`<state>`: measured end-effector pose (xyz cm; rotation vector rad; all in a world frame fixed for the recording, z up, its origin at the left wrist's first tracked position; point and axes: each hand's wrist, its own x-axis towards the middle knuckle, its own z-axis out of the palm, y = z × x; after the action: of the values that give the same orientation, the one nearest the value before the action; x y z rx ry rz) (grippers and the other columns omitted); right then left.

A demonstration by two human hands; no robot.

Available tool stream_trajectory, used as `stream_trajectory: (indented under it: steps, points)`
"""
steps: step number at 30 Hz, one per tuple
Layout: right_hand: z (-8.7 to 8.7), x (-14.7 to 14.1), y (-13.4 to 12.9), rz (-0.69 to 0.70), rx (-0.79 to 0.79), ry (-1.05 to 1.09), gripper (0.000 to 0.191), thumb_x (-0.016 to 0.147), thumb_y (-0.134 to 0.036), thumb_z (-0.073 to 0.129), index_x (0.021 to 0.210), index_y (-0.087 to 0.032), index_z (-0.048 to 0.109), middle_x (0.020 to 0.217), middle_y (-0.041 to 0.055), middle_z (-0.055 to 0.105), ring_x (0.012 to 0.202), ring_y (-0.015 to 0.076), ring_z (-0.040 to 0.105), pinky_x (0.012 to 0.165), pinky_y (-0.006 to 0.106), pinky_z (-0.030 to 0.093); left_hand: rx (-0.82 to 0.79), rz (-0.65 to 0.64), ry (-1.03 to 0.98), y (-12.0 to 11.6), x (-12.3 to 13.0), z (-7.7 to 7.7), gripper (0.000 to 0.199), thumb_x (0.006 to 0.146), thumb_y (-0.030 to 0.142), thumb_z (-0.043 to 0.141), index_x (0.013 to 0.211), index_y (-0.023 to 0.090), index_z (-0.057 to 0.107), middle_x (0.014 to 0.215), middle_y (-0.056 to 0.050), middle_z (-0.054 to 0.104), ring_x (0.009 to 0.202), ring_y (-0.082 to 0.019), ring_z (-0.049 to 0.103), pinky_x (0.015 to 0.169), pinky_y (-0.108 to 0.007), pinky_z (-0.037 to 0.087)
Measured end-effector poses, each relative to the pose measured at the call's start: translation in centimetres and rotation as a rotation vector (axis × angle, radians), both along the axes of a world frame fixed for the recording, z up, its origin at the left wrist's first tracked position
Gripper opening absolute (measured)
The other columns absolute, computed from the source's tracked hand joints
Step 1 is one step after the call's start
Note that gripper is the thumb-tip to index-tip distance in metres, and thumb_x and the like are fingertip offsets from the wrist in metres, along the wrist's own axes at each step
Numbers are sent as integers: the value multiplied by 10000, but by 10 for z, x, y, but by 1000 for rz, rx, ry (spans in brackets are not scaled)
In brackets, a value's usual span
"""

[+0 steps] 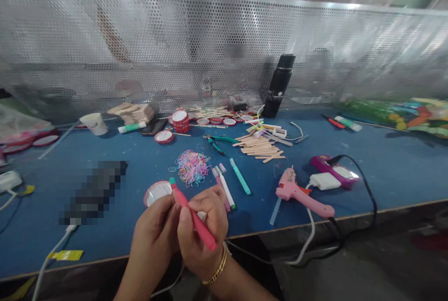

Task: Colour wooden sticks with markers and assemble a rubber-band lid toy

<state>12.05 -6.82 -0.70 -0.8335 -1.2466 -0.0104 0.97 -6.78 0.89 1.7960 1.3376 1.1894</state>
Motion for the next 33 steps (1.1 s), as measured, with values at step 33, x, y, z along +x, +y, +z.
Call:
stream_trajectory:
  steps: [33]
  points:
    - [-2, -1, 2, -9, -4, 42, 137, 938, -92, 567, 969, -223, 541, 808, -48, 603, 694, 120, 620, 840, 365, 483, 24, 8, 13, 0, 1, 0, 370, 1046, 425, 513, 757, 215, 611, 713, 5, 621, 640, -155, 525, 587, -266, 393]
